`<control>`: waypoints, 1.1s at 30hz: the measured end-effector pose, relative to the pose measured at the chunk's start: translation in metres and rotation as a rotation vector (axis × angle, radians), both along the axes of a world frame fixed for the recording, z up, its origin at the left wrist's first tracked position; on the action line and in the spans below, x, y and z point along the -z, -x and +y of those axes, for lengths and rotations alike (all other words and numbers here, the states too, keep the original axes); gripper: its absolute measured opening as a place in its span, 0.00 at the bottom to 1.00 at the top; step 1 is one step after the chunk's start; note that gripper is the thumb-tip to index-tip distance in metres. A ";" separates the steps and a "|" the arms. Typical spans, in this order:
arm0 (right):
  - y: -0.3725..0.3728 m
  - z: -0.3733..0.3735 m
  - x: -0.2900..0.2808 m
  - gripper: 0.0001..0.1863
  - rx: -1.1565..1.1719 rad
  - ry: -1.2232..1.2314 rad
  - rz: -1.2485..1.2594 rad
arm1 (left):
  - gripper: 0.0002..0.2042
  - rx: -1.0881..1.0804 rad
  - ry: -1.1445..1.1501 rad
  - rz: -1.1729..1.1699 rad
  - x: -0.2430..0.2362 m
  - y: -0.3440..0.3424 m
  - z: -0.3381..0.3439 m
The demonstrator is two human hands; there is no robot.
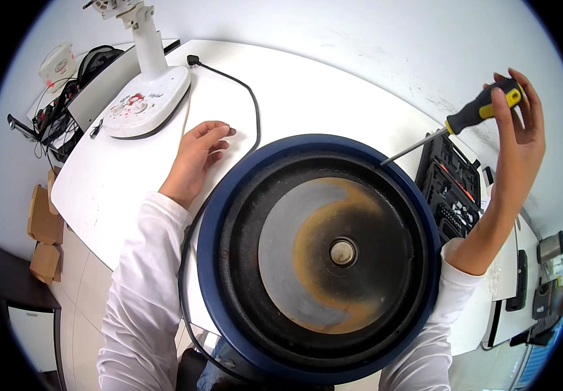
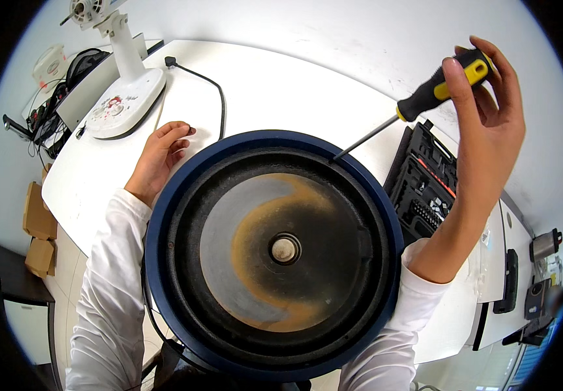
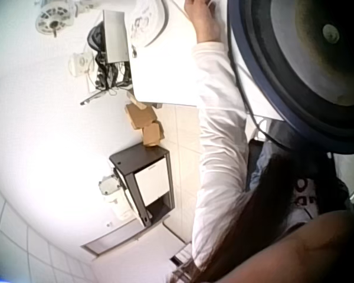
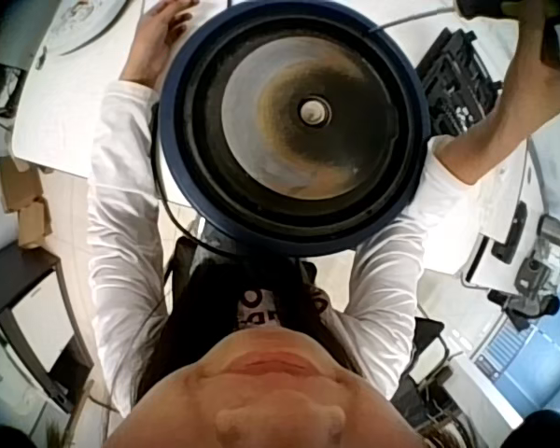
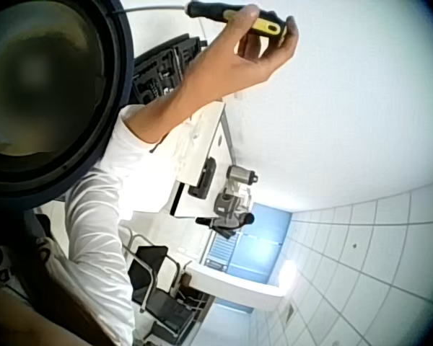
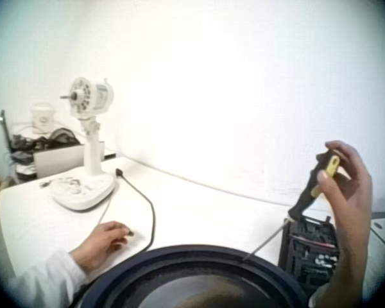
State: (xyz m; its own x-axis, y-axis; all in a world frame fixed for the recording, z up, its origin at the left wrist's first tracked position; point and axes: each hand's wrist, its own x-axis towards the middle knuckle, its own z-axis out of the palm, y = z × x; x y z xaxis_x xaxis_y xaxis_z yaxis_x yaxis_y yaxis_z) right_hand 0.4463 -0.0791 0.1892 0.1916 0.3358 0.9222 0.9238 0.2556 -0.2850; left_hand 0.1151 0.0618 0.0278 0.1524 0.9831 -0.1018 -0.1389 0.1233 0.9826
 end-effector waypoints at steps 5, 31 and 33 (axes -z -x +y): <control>-0.001 -0.007 -0.006 0.26 -0.044 -0.004 -0.042 | 0.06 -0.012 0.013 0.015 -0.001 -0.001 -0.001; 0.001 -0.013 -0.007 0.27 -0.005 0.078 -0.077 | 0.07 0.004 0.006 -0.001 0.000 0.001 0.000; 0.001 -0.014 -0.008 0.27 -0.040 0.074 -0.042 | 0.07 0.002 0.011 -0.006 0.000 0.000 0.000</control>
